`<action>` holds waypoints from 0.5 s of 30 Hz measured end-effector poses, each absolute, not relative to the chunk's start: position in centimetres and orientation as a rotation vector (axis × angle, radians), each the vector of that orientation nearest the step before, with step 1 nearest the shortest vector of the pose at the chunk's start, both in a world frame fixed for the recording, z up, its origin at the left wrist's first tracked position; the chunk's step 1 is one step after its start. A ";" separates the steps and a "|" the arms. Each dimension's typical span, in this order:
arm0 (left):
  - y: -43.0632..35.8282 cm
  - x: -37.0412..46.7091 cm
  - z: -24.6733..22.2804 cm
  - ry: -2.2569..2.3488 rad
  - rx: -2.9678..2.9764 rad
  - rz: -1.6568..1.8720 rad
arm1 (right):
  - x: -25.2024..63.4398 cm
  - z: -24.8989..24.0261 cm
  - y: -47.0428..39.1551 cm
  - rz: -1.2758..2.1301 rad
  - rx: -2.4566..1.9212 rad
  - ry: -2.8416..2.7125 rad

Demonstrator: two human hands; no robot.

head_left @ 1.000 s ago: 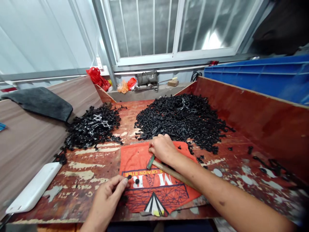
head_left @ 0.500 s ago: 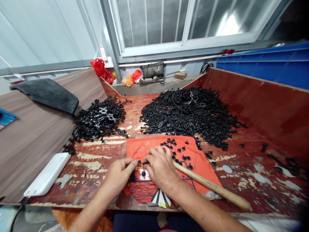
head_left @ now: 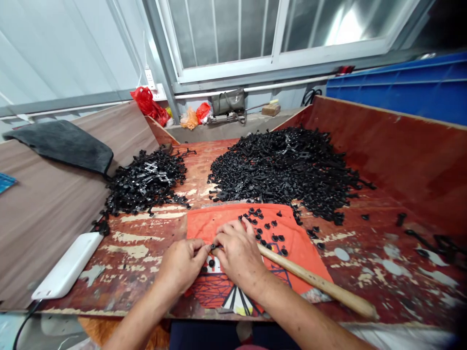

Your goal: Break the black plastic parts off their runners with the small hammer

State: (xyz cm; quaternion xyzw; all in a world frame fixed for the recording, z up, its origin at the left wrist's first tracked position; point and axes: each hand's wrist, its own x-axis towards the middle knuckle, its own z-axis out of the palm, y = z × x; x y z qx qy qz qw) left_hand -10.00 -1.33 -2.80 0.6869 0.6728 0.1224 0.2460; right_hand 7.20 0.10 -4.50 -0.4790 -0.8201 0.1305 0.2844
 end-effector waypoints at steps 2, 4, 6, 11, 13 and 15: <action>-1.2 -9.9 -2.6 1.831 1.874 0.311 | 7.3 -4.3 0.1 0.339 -1.272 -2.200; -0.9 -10.0 -2.5 1.804 1.852 0.304 | 7.6 -4.0 0.0 0.326 -1.249 -2.213; -0.7 -10.0 -2.6 1.780 1.826 0.318 | 7.8 -3.8 -0.2 0.288 -1.190 -2.256; -0.9 -10.3 -3.2 1.781 1.844 0.386 | 7.9 -4.3 -0.2 0.085 -1.085 -2.352; -1.2 -10.5 -3.6 1.768 1.836 0.437 | 7.6 -4.4 -0.1 0.084 -1.091 -2.348; -1.4 -10.5 -4.0 1.779 1.802 0.475 | 7.3 -4.3 0.0 0.089 -1.095 -2.349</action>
